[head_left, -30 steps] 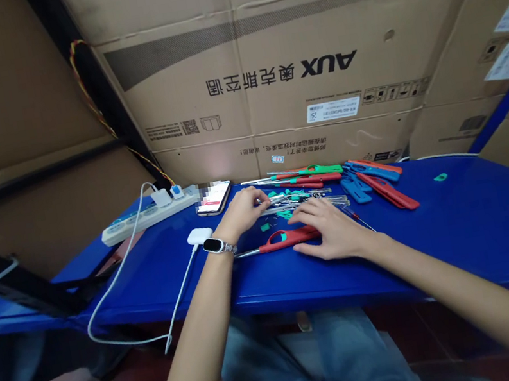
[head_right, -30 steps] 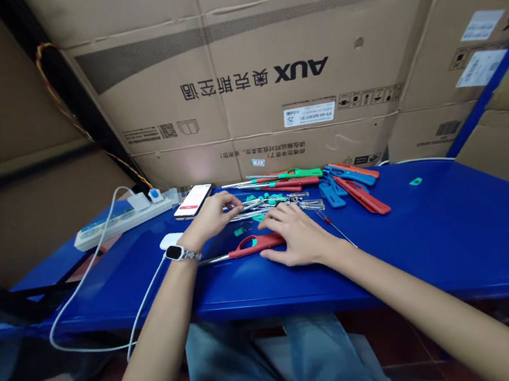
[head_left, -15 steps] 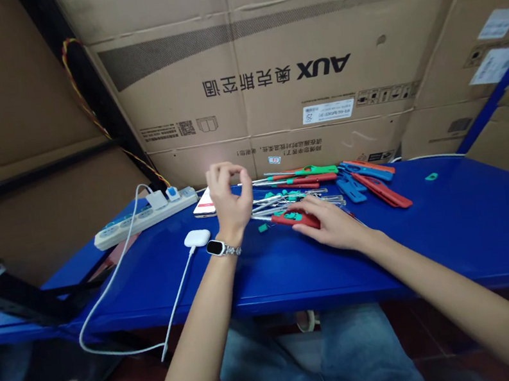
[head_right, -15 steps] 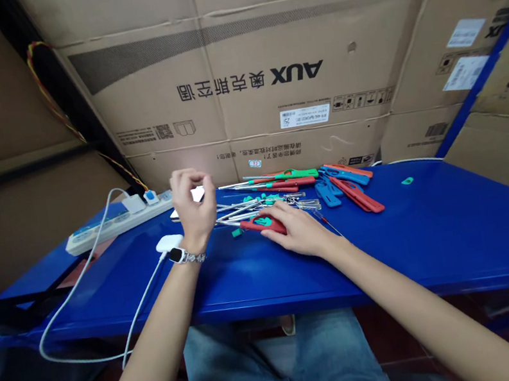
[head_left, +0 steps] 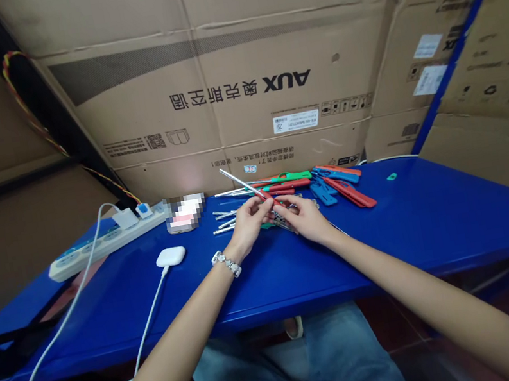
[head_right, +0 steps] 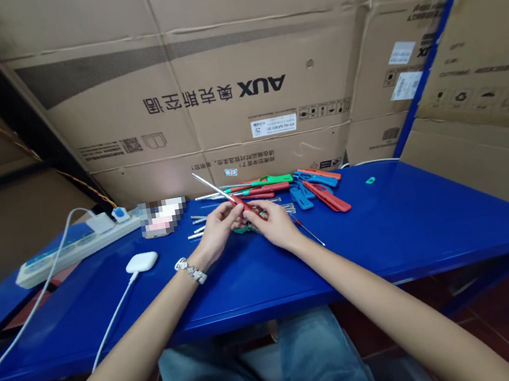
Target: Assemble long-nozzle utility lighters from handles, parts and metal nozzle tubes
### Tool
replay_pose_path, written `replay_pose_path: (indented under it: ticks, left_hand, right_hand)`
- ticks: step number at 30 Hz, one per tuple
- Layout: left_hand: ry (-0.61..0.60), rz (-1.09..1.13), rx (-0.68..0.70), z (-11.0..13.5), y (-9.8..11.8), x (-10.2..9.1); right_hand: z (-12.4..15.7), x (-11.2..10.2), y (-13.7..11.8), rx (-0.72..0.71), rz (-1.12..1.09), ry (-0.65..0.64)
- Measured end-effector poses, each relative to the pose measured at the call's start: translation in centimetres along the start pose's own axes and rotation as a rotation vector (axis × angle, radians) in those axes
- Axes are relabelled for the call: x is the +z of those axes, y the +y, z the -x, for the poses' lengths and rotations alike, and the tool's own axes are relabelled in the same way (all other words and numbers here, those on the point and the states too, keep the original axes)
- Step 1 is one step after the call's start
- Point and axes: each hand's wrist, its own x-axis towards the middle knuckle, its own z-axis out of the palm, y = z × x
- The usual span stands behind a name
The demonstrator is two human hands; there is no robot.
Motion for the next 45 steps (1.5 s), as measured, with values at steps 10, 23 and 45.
replay_pose_path:
  ticks: [10, 23, 45]
  left_hand:
    - [0.07, 0.171, -0.015, -0.7, -0.6, -0.4]
    - [0.243, 0.1, 0.018, -1.1, -0.4, -0.5]
    - [0.233, 0.115, 0.105, -1.1, -0.4, -1.3]
  right_hand:
    - [-2.8, -0.8, 0.2, 0.048, 0.05, -0.029]
    - [-7.6, -2.3, -0.2, -0.311, 0.596, -0.304]
    - [-6.9, -2.0, 0.4, -0.218, 0.482, -0.226]
